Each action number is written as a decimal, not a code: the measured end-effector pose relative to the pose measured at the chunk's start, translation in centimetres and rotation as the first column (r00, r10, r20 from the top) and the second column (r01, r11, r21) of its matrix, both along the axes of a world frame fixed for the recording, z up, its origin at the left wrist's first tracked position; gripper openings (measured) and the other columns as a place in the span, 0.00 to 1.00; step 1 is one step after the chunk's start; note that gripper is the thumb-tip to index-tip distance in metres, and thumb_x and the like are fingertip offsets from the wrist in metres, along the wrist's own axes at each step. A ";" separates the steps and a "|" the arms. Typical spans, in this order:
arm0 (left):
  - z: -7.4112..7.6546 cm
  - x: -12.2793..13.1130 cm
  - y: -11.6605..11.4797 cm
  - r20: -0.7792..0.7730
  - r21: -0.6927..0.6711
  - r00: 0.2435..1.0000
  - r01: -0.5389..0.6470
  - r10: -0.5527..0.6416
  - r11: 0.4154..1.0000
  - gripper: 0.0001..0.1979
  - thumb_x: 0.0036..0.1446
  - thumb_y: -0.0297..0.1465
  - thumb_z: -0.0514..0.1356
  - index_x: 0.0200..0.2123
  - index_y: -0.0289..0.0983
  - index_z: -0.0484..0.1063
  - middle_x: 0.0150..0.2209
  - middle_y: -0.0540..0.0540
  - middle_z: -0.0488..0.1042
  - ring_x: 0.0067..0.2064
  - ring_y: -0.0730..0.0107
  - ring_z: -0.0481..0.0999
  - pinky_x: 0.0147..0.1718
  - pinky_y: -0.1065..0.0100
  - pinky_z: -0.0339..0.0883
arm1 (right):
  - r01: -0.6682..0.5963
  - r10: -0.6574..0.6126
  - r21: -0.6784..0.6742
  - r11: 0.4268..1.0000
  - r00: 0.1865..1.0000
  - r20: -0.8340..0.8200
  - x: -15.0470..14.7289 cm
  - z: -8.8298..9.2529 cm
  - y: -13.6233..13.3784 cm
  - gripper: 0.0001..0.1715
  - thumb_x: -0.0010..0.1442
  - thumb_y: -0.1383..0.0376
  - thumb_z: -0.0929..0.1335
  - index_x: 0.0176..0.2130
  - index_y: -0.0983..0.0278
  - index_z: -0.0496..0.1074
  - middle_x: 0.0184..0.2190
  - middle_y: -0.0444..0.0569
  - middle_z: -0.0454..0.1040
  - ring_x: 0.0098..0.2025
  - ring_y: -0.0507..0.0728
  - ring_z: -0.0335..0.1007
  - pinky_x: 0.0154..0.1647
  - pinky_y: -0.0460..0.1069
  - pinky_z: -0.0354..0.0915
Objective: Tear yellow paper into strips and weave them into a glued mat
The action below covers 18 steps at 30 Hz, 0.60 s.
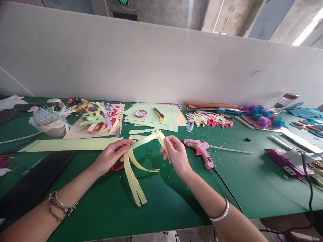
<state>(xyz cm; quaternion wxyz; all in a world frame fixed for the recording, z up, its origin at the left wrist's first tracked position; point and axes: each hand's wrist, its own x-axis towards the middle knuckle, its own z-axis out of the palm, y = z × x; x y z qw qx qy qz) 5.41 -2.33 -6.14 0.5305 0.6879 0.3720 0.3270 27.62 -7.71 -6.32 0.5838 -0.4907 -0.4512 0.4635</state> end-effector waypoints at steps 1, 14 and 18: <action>0.0 0.0 0.0 0.009 -0.004 1.000 -0.004 0.004 1.000 0.19 0.55 0.43 0.54 0.45 0.40 0.71 0.22 0.54 0.60 0.20 0.78 0.60 0.19 0.75 0.56 | -0.003 0.003 -0.001 1.000 1.000 -0.003 0.0 0.0 0.0 0.15 0.57 0.53 0.64 0.31 0.62 0.63 0.21 0.40 0.68 0.16 0.46 0.58 0.16 0.43 0.52; 0.4 0.1 -0.2 0.072 -0.065 0.997 -0.008 0.013 0.998 0.14 0.54 0.43 0.57 0.35 0.38 0.69 0.25 0.53 0.64 0.20 0.81 0.62 0.19 0.76 0.57 | -0.022 0.022 0.023 0.999 0.999 -0.036 -0.1 0.2 -0.1 0.13 0.56 0.55 0.65 0.30 0.62 0.63 0.22 0.39 0.67 0.18 0.46 0.60 0.19 0.43 0.54; 0.7 0.3 -0.4 0.037 -0.087 0.998 -0.040 0.043 0.995 0.15 0.52 0.44 0.57 0.35 0.39 0.69 0.27 0.52 0.66 0.22 0.79 0.64 0.21 0.75 0.58 | -0.011 0.011 0.021 1.000 1.000 -0.001 -0.2 0.4 -0.2 0.14 0.55 0.54 0.66 0.30 0.62 0.63 0.21 0.39 0.67 0.18 0.46 0.59 0.18 0.43 0.54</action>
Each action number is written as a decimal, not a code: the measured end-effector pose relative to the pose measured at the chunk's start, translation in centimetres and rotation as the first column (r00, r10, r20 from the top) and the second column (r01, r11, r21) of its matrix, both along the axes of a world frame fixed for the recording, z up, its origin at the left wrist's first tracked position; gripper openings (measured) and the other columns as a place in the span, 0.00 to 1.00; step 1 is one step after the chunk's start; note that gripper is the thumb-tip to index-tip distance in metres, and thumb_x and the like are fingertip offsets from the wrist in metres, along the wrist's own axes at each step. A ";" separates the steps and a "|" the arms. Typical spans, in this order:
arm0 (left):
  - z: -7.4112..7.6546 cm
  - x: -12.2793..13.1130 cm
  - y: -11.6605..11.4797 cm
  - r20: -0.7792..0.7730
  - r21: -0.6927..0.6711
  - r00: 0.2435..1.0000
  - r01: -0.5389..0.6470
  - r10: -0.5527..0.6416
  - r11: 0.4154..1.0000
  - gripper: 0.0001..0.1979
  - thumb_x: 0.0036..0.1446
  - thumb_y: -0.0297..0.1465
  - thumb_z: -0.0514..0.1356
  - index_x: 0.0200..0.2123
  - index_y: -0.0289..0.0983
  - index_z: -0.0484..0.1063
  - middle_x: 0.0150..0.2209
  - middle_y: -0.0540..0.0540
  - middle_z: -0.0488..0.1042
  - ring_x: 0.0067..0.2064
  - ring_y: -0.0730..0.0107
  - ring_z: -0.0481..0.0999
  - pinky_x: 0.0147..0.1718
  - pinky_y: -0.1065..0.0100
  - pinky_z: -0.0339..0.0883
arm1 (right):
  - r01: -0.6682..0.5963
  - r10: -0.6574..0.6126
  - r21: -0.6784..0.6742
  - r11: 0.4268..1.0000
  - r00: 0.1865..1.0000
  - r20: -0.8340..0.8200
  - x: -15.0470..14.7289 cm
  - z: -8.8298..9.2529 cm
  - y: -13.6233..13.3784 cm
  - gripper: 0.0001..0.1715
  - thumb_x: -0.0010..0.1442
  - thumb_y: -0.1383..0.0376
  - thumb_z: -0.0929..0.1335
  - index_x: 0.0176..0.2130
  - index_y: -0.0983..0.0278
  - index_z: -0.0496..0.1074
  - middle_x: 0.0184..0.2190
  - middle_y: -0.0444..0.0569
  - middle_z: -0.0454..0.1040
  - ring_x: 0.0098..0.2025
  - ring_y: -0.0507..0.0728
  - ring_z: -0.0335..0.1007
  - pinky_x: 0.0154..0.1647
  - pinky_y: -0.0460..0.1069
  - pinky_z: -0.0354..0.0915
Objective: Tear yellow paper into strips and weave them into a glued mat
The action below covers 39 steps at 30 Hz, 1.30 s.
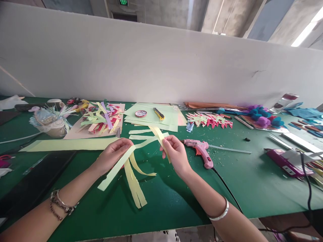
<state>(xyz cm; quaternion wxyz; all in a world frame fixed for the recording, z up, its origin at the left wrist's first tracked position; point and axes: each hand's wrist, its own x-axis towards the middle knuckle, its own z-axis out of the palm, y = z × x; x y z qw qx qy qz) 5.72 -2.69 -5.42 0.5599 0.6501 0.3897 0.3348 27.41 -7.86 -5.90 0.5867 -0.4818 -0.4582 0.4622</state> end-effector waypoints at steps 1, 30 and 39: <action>0.0 0.1 0.0 -0.003 0.004 1.000 -0.011 0.011 1.000 0.16 0.52 0.45 0.58 0.35 0.38 0.70 0.27 0.52 0.66 0.22 0.79 0.64 0.20 0.75 0.58 | -0.005 0.005 0.002 1.000 1.000 0.016 -0.1 0.1 0.0 0.14 0.55 0.55 0.66 0.30 0.62 0.63 0.21 0.40 0.67 0.18 0.46 0.59 0.18 0.43 0.53; -0.3 0.2 -0.8 -0.093 0.377 0.991 -0.053 0.094 0.925 0.16 0.59 0.38 0.52 0.49 0.39 0.62 0.25 0.53 0.68 0.21 0.77 0.67 0.24 0.75 0.63 | -0.265 0.267 -0.144 0.953 0.964 -0.009 0.0 -0.5 0.2 0.15 0.52 0.56 0.68 0.36 0.64 0.72 0.26 0.43 0.67 0.25 0.48 0.60 0.25 0.44 0.57; -0.1 0.4 -1.0 -0.087 0.377 0.992 -0.052 0.091 0.925 0.15 0.58 0.37 0.52 0.47 0.38 0.62 0.29 0.51 0.70 0.21 0.78 0.68 0.24 0.74 0.64 | -0.471 0.460 -0.107 0.876 0.881 -0.115 0.0 -0.3 0.0 0.20 0.58 0.51 0.61 0.34 0.64 0.70 0.15 0.37 0.54 0.17 0.45 0.45 0.19 0.44 0.48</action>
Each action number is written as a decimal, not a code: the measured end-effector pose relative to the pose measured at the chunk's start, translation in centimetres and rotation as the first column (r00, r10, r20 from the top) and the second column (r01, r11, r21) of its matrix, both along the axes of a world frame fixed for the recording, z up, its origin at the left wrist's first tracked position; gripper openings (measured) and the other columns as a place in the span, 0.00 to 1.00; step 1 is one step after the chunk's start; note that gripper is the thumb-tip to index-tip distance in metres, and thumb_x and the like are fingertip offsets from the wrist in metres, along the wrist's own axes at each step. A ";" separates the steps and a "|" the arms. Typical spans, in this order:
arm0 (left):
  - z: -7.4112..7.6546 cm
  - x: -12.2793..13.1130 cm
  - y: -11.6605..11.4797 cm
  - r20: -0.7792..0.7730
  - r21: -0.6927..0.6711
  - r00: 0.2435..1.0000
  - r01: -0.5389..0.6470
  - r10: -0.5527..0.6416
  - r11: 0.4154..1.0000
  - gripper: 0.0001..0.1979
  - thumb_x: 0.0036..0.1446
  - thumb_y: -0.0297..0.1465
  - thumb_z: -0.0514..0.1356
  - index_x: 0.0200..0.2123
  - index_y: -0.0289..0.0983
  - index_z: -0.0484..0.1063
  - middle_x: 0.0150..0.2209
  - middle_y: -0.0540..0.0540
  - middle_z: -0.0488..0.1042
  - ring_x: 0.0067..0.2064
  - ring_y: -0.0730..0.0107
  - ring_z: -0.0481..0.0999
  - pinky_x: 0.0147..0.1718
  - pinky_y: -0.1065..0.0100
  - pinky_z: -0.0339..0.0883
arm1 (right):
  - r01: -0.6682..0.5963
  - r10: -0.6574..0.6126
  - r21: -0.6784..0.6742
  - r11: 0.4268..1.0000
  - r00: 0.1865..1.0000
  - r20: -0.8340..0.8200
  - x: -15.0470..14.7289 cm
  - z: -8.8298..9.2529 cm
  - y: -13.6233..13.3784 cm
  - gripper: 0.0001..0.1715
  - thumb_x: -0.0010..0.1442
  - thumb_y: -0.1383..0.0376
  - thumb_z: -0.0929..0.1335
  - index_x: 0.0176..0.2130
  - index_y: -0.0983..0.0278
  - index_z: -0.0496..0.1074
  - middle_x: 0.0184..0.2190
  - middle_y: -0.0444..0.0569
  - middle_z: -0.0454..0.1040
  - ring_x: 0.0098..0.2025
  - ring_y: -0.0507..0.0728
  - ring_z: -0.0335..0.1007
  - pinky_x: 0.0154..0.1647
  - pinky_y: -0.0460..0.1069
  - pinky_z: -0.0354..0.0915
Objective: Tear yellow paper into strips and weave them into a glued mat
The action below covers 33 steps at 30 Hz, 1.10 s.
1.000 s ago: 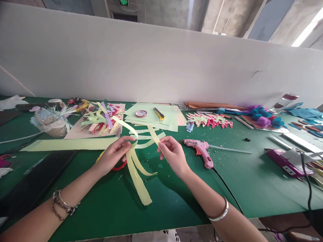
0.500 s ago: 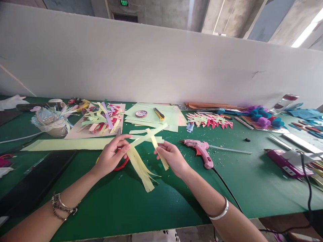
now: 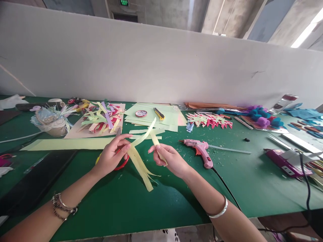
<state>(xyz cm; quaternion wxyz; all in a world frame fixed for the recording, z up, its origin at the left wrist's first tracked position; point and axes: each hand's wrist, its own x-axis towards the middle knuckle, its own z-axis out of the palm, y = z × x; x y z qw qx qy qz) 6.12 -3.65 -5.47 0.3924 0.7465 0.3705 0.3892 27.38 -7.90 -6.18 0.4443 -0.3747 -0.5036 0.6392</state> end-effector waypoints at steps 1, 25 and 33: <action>0.0 0.0 0.0 0.000 0.003 1.000 -0.001 0.001 1.000 0.15 0.59 0.37 0.52 0.47 0.38 0.62 0.29 0.51 0.71 0.21 0.78 0.68 0.24 0.74 0.64 | -0.007 0.007 -0.007 1.000 1.000 0.018 0.0 0.0 0.0 0.21 0.59 0.50 0.60 0.34 0.65 0.70 0.15 0.36 0.52 0.17 0.45 0.43 0.19 0.44 0.46; 0.0 0.2 0.8 -0.009 -0.285 1.000 -0.009 0.007 0.959 0.17 0.52 0.43 0.56 0.37 0.37 0.67 0.32 0.47 0.76 0.27 0.66 0.77 0.31 0.67 0.67 | 0.126 -0.206 0.192 0.973 0.849 0.487 0.1 -0.2 0.2 0.18 0.59 0.52 0.60 0.29 0.64 0.63 0.14 0.37 0.54 0.18 0.47 0.46 0.20 0.45 0.46; 0.2 0.3 0.7 -0.062 -0.339 0.998 -0.020 -0.001 0.941 0.18 0.50 0.44 0.57 0.36 0.36 0.67 0.31 0.47 0.76 0.25 0.66 0.77 0.27 0.69 0.66 | 0.223 -0.378 0.319 0.921 0.707 0.598 0.0 -0.6 0.0 0.17 0.60 0.54 0.58 0.31 0.63 0.64 0.12 0.38 0.60 0.15 0.48 0.49 0.19 0.45 0.49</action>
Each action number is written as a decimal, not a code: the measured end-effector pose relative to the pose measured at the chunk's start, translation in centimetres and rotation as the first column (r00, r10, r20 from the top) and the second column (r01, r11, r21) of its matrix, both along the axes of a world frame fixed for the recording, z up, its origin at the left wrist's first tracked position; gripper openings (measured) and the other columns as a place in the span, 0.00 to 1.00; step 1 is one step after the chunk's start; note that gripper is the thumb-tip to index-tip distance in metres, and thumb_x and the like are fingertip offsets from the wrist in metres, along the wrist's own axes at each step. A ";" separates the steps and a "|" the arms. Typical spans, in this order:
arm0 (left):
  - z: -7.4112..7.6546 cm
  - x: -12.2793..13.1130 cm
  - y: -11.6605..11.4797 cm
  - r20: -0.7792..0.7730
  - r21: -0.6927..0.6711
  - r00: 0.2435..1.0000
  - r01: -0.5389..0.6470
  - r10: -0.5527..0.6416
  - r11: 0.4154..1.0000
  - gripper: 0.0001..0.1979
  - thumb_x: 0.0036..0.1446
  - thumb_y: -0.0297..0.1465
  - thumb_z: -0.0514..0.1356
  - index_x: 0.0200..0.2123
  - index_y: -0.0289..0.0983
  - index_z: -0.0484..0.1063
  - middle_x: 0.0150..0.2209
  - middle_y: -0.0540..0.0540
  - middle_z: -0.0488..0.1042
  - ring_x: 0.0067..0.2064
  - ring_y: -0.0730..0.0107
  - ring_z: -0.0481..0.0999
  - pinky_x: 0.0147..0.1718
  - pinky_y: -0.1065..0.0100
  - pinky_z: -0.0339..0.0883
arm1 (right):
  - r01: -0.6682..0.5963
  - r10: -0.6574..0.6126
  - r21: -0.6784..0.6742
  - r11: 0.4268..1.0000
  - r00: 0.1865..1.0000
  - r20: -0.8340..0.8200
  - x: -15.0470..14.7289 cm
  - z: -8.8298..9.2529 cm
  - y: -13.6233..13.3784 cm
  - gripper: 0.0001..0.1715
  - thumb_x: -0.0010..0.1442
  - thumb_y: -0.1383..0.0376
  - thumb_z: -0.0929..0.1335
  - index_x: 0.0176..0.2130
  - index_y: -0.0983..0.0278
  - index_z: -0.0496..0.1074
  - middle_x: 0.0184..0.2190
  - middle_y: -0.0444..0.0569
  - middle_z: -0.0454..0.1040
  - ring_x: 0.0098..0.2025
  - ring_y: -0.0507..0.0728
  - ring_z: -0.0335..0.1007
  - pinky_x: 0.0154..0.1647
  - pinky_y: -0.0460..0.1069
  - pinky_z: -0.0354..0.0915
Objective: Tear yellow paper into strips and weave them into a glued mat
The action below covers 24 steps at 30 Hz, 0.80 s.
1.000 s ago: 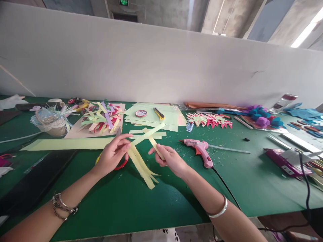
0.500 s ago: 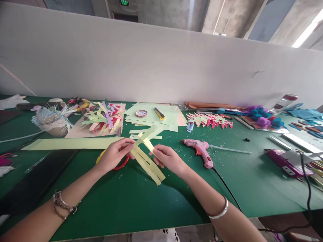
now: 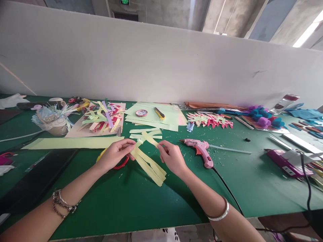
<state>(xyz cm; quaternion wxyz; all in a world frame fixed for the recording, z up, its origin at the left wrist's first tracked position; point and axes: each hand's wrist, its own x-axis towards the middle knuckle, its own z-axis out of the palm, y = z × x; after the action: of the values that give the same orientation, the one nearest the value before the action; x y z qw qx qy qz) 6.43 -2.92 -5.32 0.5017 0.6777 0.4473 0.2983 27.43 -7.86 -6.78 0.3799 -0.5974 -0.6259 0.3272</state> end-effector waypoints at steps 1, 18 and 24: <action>0.0 0.0 0.0 -0.001 -0.002 1.000 0.004 -0.004 1.000 0.18 0.50 0.44 0.56 0.36 0.36 0.67 0.31 0.47 0.76 0.25 0.66 0.77 0.26 0.69 0.65 | -0.005 0.005 0.005 1.000 1.000 0.010 0.0 0.0 0.0 0.17 0.61 0.54 0.58 0.31 0.63 0.64 0.12 0.38 0.60 0.15 0.48 0.49 0.19 0.45 0.49; -0.1 0.0 -0.1 0.010 -0.011 0.999 0.032 -0.032 0.999 0.14 0.52 0.42 0.56 0.35 0.37 0.66 0.27 0.51 0.73 0.25 0.69 0.76 0.32 0.68 0.66 | -0.254 0.219 -0.088 0.963 0.930 -0.295 0.6 0.0 0.6 0.19 0.58 0.51 0.61 0.30 0.64 0.63 0.18 0.39 0.62 0.18 0.47 0.55 0.19 0.44 0.54; -0.1 0.1 -0.3 0.022 -0.025 0.999 0.034 -0.033 0.999 0.14 0.53 0.42 0.55 0.35 0.37 0.65 0.26 0.51 0.72 0.25 0.68 0.76 0.32 0.66 0.67 | -0.276 0.228 -0.118 0.954 0.922 -0.312 0.7 0.1 0.6 0.19 0.58 0.51 0.61 0.31 0.65 0.63 0.19 0.39 0.62 0.18 0.46 0.57 0.20 0.44 0.56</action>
<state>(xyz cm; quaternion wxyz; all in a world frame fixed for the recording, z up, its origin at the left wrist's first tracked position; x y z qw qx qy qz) 6.51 -3.17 -5.41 0.5198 0.6755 0.4342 0.2916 28.11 -7.23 -6.67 0.3747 -0.4847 -0.6057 0.5078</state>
